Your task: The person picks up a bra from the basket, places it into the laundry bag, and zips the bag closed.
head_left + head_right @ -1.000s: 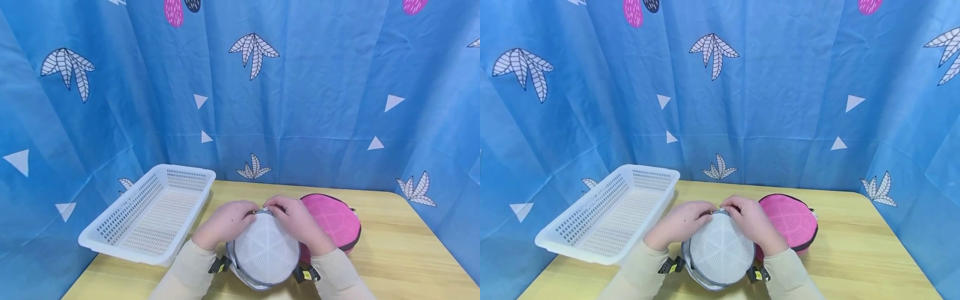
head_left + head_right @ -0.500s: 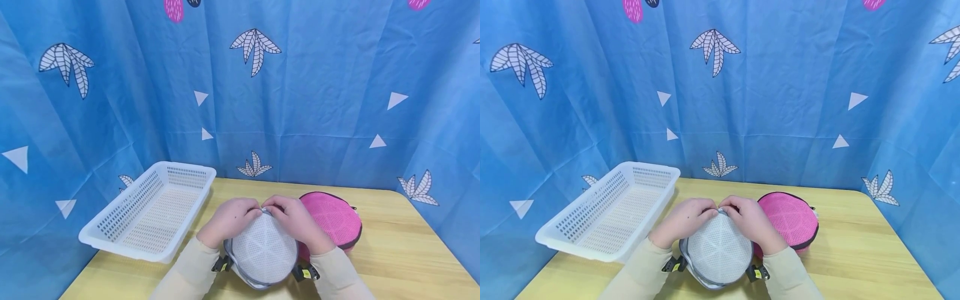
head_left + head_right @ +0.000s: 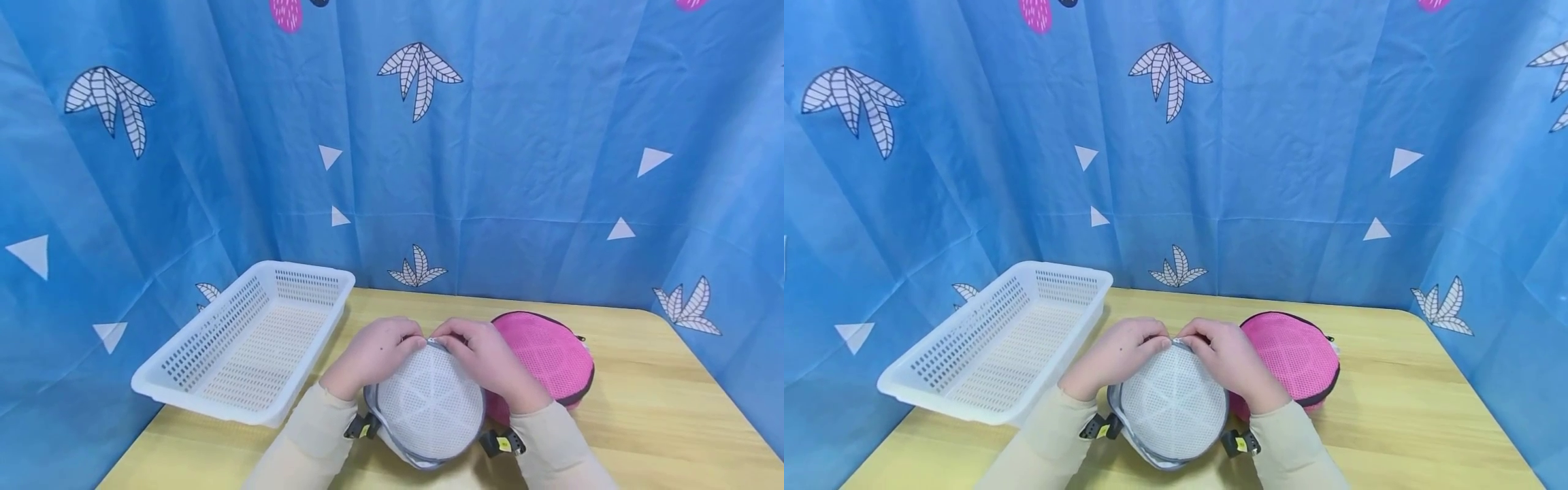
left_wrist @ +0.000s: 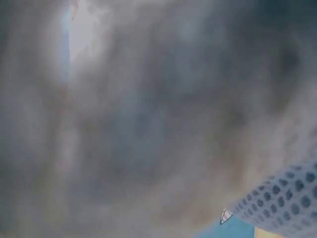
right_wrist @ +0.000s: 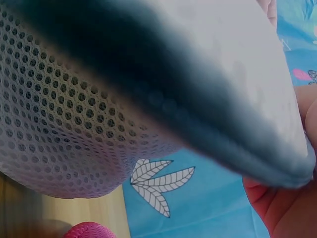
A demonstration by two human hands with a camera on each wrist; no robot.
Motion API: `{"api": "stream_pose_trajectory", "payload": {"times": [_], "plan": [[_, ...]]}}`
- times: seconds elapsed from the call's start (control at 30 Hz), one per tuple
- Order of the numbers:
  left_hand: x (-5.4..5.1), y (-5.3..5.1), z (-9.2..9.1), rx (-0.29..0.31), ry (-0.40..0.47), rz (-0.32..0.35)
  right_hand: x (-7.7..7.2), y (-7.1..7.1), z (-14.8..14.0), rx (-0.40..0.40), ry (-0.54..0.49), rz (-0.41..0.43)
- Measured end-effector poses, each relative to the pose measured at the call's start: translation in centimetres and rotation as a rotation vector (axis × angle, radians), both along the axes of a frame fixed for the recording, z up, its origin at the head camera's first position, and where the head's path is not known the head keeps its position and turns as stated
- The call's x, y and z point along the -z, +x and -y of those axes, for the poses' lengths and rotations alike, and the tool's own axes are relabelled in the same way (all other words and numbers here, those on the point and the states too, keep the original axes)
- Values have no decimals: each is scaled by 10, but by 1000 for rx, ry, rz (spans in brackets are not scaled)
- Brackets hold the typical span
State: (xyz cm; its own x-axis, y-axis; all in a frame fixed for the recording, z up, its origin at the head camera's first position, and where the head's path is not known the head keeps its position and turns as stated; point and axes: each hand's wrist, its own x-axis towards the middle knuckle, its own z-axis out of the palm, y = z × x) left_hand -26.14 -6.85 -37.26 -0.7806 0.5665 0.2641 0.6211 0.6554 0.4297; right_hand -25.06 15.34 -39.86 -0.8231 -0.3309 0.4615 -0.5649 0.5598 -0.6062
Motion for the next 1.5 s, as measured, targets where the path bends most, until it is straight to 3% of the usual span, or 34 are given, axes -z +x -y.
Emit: {"api": "stream_pose_trajectory", "payload": {"times": [0.43, 0.87, 1.1, 1.5], "plan": [[-1, 1, 1, -14, 15, 22, -2, 1, 1, -9, 5, -2], [1, 0, -1, -21, 24, 49, 3, 1, 2, 32, -25, 60], [-1, 1, -4, -17, 70, 50, -2, 0, -1, 31, -33, 0], [0, -4, 5, -31, 100, 52, 0, -1, 0, 12, -39, 16]]}}
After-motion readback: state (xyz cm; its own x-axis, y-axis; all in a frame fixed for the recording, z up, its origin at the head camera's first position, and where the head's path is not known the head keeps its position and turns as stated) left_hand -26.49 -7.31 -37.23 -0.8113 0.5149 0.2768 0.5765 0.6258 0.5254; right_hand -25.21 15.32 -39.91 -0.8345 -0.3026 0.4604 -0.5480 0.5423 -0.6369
